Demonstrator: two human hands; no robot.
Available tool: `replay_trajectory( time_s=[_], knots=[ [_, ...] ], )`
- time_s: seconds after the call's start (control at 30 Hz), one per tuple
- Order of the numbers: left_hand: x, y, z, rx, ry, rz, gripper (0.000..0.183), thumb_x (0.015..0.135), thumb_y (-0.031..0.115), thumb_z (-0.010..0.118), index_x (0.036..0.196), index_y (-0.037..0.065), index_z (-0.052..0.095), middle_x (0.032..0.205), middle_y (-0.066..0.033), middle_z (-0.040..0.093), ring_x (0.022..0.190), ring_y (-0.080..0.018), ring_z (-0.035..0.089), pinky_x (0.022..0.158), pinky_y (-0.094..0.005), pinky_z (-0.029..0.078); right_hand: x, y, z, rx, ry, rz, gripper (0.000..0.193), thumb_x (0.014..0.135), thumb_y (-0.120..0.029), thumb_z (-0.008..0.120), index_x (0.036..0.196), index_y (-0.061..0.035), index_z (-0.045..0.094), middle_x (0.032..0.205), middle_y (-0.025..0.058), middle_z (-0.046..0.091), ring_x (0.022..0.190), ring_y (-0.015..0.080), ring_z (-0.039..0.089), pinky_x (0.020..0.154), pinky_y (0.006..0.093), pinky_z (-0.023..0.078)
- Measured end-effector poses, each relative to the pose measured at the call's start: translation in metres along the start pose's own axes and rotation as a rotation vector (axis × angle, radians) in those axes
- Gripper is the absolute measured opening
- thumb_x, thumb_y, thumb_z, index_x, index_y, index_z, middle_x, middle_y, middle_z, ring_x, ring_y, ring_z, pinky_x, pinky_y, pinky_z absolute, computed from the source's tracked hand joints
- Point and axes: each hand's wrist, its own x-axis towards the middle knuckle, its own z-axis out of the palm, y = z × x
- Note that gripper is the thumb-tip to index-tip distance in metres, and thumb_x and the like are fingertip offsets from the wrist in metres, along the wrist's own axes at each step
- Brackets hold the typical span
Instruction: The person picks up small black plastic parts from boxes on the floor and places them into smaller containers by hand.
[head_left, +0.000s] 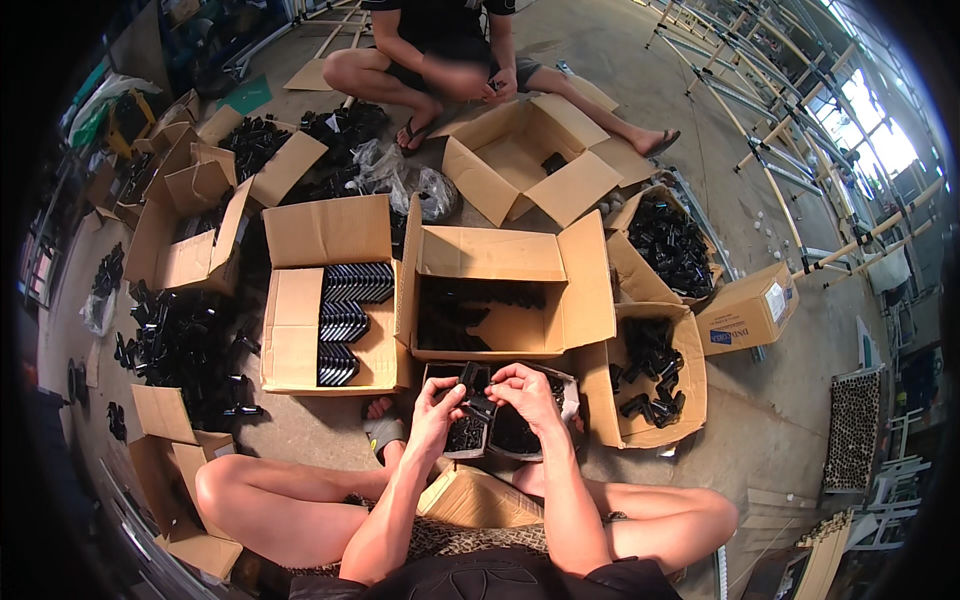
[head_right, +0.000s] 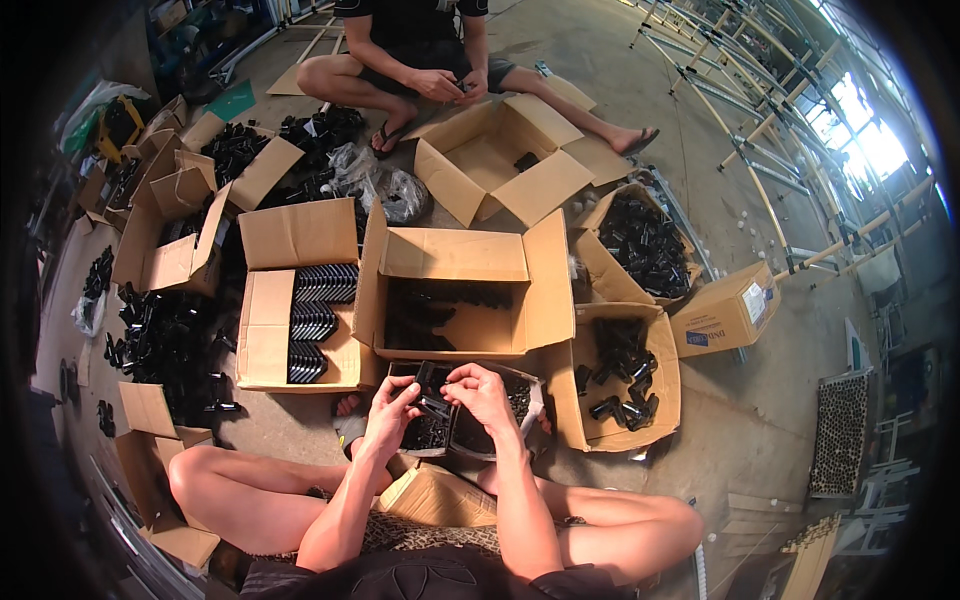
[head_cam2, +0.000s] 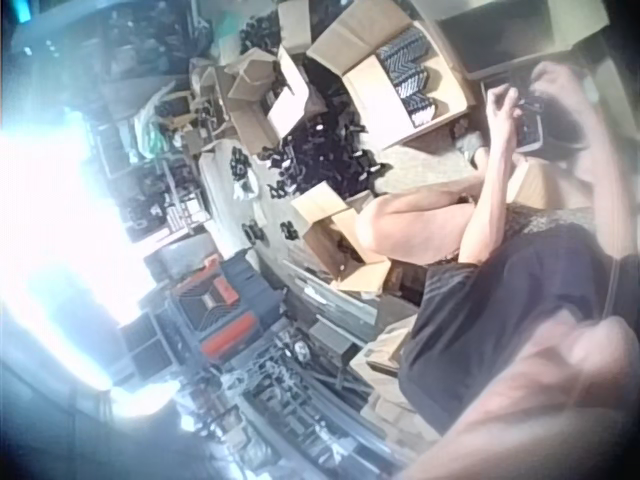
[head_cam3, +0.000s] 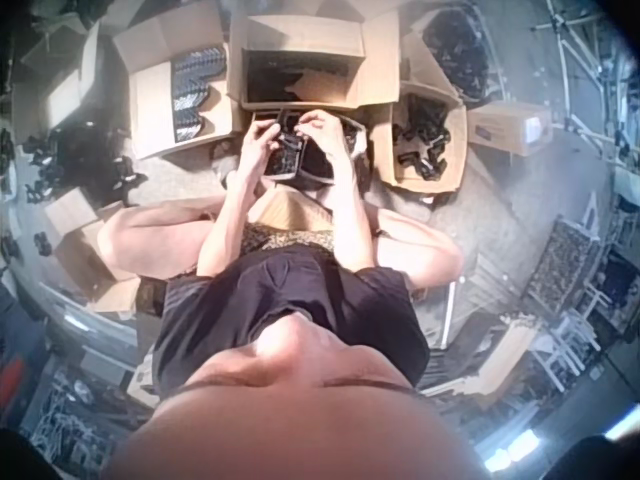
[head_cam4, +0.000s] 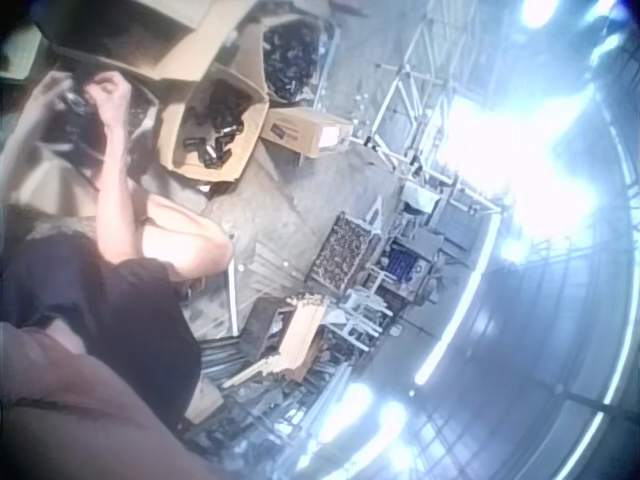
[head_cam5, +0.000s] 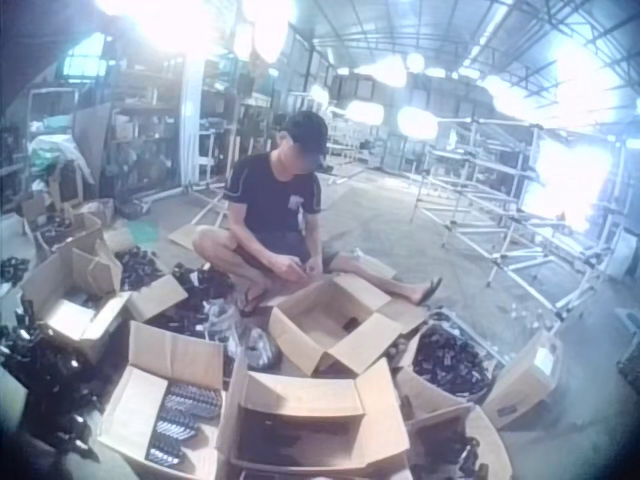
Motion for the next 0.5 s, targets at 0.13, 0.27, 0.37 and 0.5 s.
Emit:
replay_trajectory(
  time_s=[0.13, 0.27, 0.37, 0.5],
  knots=[
    [-0.004, 0.001, 0.004, 0.166, 0.028, 0.126, 0.029, 0.091, 0.016, 0.073, 0.112, 0.006, 0.056, 0.099, -0.0044, 0.068, 0.084, -0.0076, 0.062, 0.069, -0.0217, 0.049, -0.002, 0.003, 0.017, -0.109, 0.030, -0.067, 0.018, 0.085, -0.008, 0.074, 0.099, 0.0012, 0.068, 0.083, 0.0048, 0.071, 0.074, 0.0064, 0.062, 0.066, 0.0212, 0.048],
    [-0.007, 0.005, 0.009, 0.230, 0.024, 0.166, 0.026, 0.093, 0.018, 0.071, 0.112, 0.009, 0.056, 0.103, -0.0008, 0.068, 0.090, -0.0055, 0.060, 0.074, -0.0219, 0.048, -0.002, 0.008, 0.028, -0.162, 0.078, -0.106, 0.016, 0.084, -0.009, 0.076, 0.096, 0.0002, 0.071, 0.082, 0.0012, 0.069, 0.074, 0.0054, 0.061, 0.065, 0.0208, 0.047],
    [-0.008, 0.006, 0.009, 0.250, 0.024, 0.199, 0.026, 0.093, 0.017, 0.070, 0.113, 0.009, 0.056, 0.104, -0.0010, 0.068, 0.090, -0.0059, 0.060, 0.075, -0.0228, 0.047, -0.004, 0.007, 0.033, -0.070, 0.083, -0.081, 0.015, 0.083, -0.007, 0.077, 0.096, -0.0010, 0.071, 0.084, -0.0007, 0.069, 0.074, 0.0043, 0.059, 0.066, 0.0199, 0.046],
    [-0.007, 0.008, 0.007, 0.226, 0.012, 0.225, 0.026, 0.092, 0.016, 0.070, 0.113, 0.009, 0.056, 0.103, -0.0015, 0.068, 0.090, -0.0065, 0.061, 0.076, -0.0237, 0.048, -0.002, 0.010, 0.036, -0.070, 0.086, -0.086, 0.016, 0.083, -0.007, 0.077, 0.097, -0.0010, 0.072, 0.086, 0.0001, 0.069, 0.076, 0.0050, 0.060, 0.069, 0.0202, 0.047]
  ],
)
